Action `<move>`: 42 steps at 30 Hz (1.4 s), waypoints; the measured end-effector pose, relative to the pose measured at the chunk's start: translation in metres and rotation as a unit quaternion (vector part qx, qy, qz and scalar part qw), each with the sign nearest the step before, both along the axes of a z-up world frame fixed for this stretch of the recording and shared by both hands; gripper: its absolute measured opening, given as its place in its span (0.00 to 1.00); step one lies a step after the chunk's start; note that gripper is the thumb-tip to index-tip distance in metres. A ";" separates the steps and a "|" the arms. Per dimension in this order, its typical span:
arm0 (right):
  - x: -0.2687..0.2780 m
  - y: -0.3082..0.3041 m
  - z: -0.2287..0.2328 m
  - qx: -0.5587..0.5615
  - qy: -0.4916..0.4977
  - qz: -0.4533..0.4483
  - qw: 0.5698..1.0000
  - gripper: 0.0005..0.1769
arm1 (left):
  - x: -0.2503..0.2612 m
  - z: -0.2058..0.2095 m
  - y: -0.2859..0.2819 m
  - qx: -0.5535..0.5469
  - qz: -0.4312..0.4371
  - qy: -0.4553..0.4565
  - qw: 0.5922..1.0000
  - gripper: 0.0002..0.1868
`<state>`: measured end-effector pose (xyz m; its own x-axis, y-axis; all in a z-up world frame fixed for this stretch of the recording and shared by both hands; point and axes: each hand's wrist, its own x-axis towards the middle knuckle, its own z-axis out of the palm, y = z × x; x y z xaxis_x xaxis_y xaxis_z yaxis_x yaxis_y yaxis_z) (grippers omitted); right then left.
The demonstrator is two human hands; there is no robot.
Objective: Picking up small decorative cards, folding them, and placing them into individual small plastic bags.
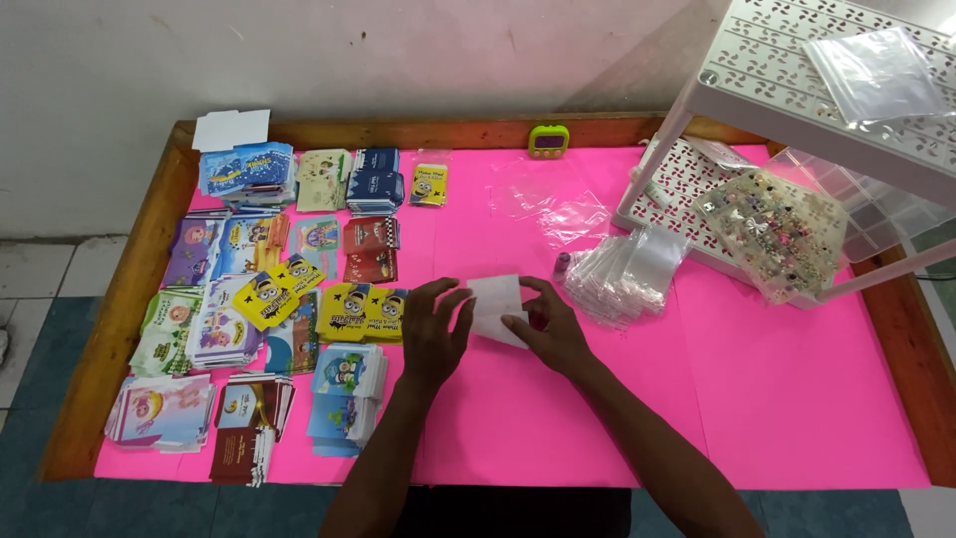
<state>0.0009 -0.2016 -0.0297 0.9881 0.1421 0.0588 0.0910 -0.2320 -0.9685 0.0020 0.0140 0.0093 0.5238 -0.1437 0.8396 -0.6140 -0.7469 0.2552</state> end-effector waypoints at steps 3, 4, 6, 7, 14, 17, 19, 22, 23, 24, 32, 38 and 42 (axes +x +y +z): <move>0.007 -0.004 -0.020 -0.233 -0.188 -0.031 0.954 0.27 | 0.002 -0.015 -0.003 0.082 -0.002 0.096 0.992 0.05; 0.006 -0.001 -0.017 -0.234 -0.188 -0.030 0.954 0.27 | 0.002 -0.018 -0.004 0.081 -0.002 0.096 0.992 0.05; 0.002 0.005 -0.012 -0.228 -0.185 -0.071 0.953 0.29 | 0.001 -0.026 -0.006 0.133 -0.015 0.180 0.975 0.08; 0.003 0.005 -0.009 -0.228 -0.186 -0.070 0.953 0.29 | 0.002 -0.027 -0.006 0.133 -0.014 0.179 0.975 0.08; -0.001 0.001 0.014 -0.364 -0.285 -0.109 0.880 0.24 | 0.006 -0.036 -0.004 0.184 0.019 0.275 0.943 0.15; -0.001 -0.001 0.011 -0.371 -0.347 -0.082 0.857 0.14 | 0.005 -0.033 -0.004 0.173 0.046 0.281 0.943 0.20; -0.002 -0.002 0.007 -0.374 -0.379 -0.056 0.844 0.08 | 0.006 -0.034 -0.005 0.170 0.057 0.289 0.940 0.21; -0.002 -0.001 -0.002 -0.396 -0.344 -0.006 0.851 0.09 | 0.006 -0.034 -0.006 0.190 0.063 0.293 0.935 0.18; 0.000 -0.002 -0.005 -0.395 -0.330 0.014 0.857 0.08 | 0.006 -0.031 -0.006 0.199 0.039 0.296 0.933 0.17; 0.001 -0.003 -0.009 -0.394 -0.316 0.035 0.862 0.09 | 0.005 -0.028 -0.006 0.209 0.015 0.299 0.931 0.17; 0.020 -0.018 -0.009 -0.261 -0.409 -0.107 0.868 0.08 | 0.004 -0.040 -0.008 0.236 -0.039 0.337 0.910 0.18; 0.044 -0.038 -0.010 -0.362 -0.362 -0.313 0.800 0.33 | 0.003 -0.040 -0.018 0.230 -0.036 0.300 0.925 0.21; 0.053 -0.042 -0.025 -0.426 -0.338 -0.304 0.782 0.17 | -0.001 -0.030 -0.022 0.236 -0.041 0.275 0.931 0.16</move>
